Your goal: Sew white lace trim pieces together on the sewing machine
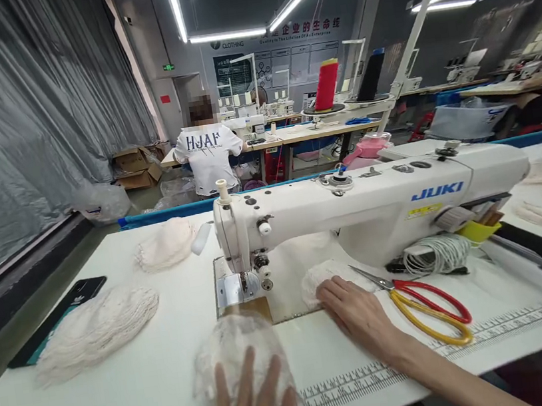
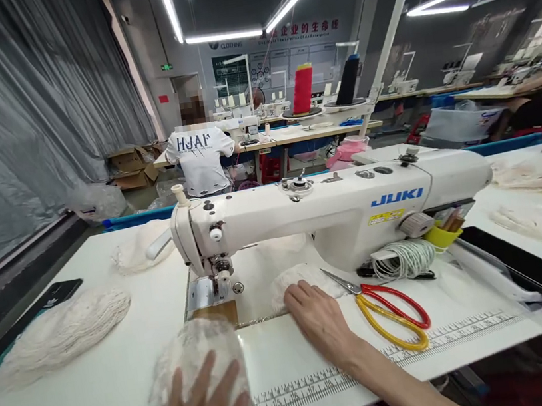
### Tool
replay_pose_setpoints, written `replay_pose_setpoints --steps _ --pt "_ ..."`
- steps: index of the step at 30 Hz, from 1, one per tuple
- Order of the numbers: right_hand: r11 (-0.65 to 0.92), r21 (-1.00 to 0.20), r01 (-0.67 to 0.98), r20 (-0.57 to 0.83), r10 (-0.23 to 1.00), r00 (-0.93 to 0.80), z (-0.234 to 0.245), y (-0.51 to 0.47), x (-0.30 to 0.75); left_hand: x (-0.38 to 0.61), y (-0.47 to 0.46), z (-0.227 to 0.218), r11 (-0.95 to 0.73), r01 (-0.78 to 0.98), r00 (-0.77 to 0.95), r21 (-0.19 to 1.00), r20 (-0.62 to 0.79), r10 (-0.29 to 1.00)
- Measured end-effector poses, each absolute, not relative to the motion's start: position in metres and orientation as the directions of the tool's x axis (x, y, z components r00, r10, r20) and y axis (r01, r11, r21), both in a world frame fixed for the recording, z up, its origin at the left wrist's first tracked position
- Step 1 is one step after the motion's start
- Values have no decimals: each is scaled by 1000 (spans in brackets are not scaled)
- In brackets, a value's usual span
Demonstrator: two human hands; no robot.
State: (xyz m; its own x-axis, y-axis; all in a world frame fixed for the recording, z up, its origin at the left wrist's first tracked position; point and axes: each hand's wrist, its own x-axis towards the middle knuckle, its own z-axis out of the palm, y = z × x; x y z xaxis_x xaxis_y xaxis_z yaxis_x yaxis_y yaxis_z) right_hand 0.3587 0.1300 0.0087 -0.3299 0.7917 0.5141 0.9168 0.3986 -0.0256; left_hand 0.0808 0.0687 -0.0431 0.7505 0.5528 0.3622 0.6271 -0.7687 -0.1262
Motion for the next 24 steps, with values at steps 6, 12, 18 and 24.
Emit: replay_pose_setpoints --steps 6,12,18,24 --pt "339 -148 929 690 709 -149 71 123 377 156 91 17 -906 250 917 343 218 335" --pt "646 -205 735 678 636 -369 116 99 305 136 113 51 157 -32 637 987 -101 764" --pt "668 -363 649 518 724 -456 57 97 279 53 131 37 541 -131 356 831 -470 808" --pt "630 -30 776 481 689 -542 5 92 333 59 134 36 263 197 344 944 -318 884"
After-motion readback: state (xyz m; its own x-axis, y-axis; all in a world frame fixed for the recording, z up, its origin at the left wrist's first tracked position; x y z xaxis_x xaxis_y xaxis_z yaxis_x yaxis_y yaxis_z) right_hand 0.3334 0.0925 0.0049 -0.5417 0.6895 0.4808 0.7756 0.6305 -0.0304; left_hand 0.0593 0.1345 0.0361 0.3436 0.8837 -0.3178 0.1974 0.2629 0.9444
